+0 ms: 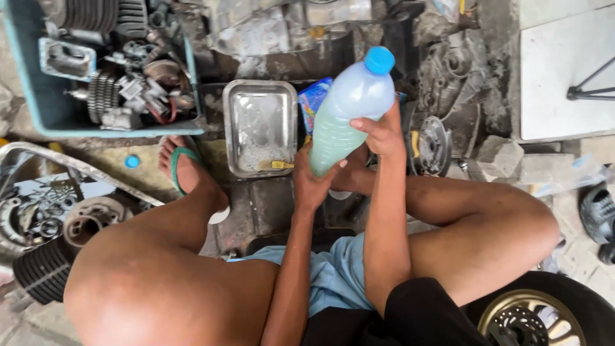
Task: The person pours a cleaning liquid from a plastic bottle into a metal tray and then uses a brush to scrub a metallic engine part. They repeatedly dip the brush into the soapy liquid and scrub the part's surfaces, occasionally rinsing it under a running tap.
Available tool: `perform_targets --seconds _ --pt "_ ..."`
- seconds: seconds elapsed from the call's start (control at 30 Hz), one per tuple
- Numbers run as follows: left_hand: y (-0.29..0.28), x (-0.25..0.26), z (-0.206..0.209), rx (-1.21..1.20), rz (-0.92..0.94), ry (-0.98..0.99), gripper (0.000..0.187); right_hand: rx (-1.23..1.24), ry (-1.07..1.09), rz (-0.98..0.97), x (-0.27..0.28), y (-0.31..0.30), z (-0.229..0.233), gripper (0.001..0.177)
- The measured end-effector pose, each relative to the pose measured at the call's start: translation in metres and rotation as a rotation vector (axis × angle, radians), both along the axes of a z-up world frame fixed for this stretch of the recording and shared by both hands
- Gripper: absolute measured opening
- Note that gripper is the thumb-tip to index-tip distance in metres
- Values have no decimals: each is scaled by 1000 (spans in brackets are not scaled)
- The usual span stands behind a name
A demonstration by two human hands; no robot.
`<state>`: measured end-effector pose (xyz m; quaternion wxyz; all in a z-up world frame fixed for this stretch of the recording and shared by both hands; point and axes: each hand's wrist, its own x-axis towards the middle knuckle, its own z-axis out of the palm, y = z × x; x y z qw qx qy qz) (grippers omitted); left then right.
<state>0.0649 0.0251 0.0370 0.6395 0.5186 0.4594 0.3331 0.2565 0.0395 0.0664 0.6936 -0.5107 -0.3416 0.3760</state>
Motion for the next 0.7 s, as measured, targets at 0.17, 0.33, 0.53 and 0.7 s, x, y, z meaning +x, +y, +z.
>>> perform_targets --seconds 0.17,0.33,0.53,0.7 --pt "-11 41 -19 -24 -132 -91 85 16 -219 -46 20 -12 53 70" --pt "-4 102 -23 100 -243 -165 94 26 -372 -393 69 -53 55 71" --pt "18 137 -16 152 -512 -133 85 119 -484 -743 105 -66 44 85" --pt "30 152 -32 30 -687 -105 76 18 -535 -920 144 -60 11 94"
